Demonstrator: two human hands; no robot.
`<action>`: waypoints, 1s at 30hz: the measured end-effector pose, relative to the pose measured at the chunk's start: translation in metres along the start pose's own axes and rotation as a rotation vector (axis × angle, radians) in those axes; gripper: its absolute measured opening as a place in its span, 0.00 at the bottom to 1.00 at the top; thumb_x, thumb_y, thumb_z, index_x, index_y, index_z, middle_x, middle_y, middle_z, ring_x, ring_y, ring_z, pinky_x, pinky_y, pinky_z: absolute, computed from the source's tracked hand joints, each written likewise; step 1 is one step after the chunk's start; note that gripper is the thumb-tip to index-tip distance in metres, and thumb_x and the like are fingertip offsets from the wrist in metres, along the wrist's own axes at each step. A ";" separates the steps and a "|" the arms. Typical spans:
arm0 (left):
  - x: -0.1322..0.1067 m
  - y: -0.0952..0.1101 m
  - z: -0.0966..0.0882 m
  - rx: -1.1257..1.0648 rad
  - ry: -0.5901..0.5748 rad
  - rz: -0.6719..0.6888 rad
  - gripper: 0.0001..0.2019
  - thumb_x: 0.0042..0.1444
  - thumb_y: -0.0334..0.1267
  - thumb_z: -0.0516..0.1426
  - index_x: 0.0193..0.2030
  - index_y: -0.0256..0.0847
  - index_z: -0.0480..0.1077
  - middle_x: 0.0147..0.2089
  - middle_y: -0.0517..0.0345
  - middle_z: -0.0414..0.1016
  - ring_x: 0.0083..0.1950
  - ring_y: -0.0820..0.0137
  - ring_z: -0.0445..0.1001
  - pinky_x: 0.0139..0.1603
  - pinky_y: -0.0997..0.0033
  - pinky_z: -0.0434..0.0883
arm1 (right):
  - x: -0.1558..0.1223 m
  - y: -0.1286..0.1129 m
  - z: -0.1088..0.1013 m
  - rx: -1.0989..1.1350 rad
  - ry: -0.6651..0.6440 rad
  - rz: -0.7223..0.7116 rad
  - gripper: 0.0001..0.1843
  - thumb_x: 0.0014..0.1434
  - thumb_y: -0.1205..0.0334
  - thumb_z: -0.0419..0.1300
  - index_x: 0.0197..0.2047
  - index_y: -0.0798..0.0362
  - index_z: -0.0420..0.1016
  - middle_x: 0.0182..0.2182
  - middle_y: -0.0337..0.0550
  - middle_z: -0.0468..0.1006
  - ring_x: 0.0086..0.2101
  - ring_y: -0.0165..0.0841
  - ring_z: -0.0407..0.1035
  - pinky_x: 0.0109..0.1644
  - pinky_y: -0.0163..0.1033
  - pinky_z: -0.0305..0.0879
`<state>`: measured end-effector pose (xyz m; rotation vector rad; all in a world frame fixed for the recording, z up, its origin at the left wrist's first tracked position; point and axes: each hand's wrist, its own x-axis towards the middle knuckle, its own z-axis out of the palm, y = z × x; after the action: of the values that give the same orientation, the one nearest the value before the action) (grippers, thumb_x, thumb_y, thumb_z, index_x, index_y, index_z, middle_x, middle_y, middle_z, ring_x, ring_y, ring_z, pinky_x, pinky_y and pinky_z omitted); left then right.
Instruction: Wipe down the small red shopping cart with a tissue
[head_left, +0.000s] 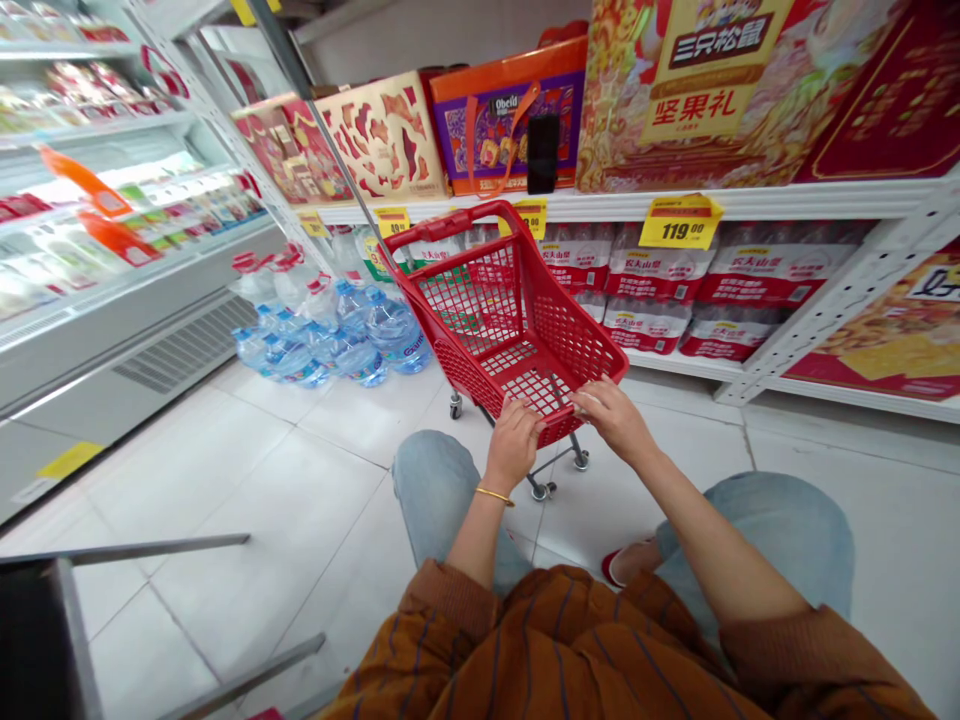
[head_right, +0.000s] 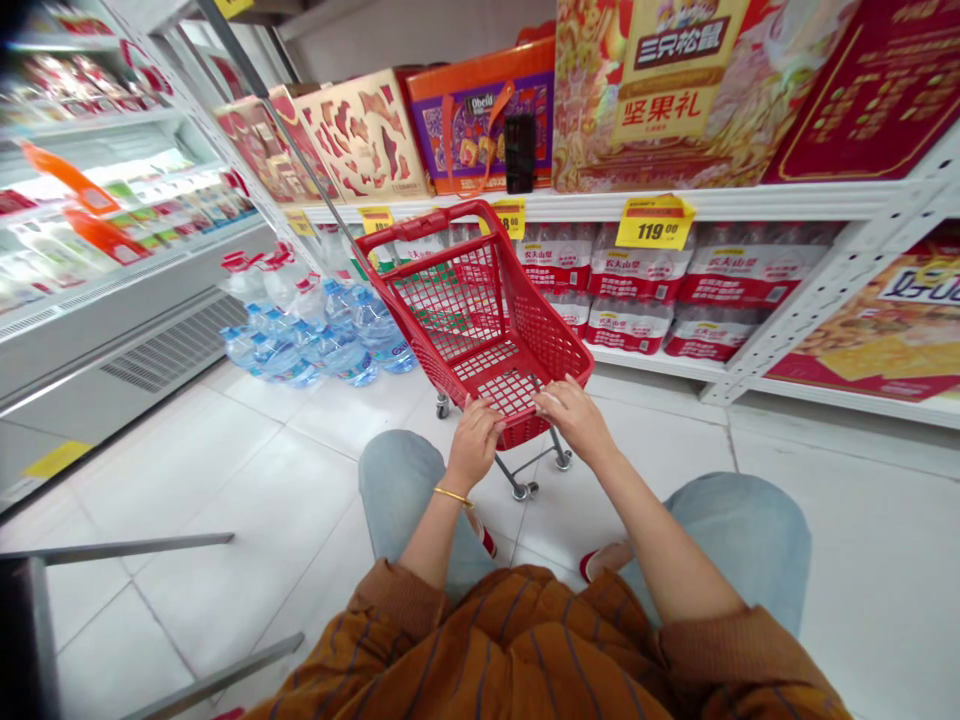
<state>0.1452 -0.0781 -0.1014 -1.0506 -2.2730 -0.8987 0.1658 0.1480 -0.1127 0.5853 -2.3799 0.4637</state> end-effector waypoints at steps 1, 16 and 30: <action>0.000 0.001 -0.001 0.008 -0.001 -0.001 0.09 0.64 0.34 0.48 0.38 0.38 0.69 0.37 0.54 0.75 0.54 0.64 0.70 0.65 0.46 0.61 | 0.001 0.000 0.000 -0.004 -0.004 -0.001 0.12 0.64 0.60 0.54 0.49 0.48 0.72 0.42 0.46 0.77 0.45 0.36 0.68 0.60 0.53 0.59; 0.014 0.014 0.003 0.307 -0.249 0.132 0.22 0.60 0.26 0.48 0.61 0.37 0.63 0.57 0.48 0.73 0.63 0.62 0.66 0.68 0.48 0.58 | 0.000 -0.005 0.008 0.010 0.124 0.085 0.14 0.65 0.63 0.51 0.50 0.54 0.73 0.45 0.52 0.76 0.54 0.42 0.65 0.59 0.57 0.63; 0.023 0.015 0.023 0.326 -0.221 0.183 0.21 0.57 0.23 0.48 0.57 0.32 0.66 0.50 0.42 0.77 0.44 0.63 0.77 0.45 0.60 0.72 | 0.004 -0.009 0.012 0.018 0.098 0.001 0.15 0.66 0.64 0.50 0.53 0.54 0.71 0.45 0.51 0.77 0.51 0.36 0.67 0.60 0.55 0.63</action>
<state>0.1401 -0.0428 -0.0967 -1.2282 -2.3468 -0.3359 0.1616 0.1334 -0.1173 0.5566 -2.2854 0.5037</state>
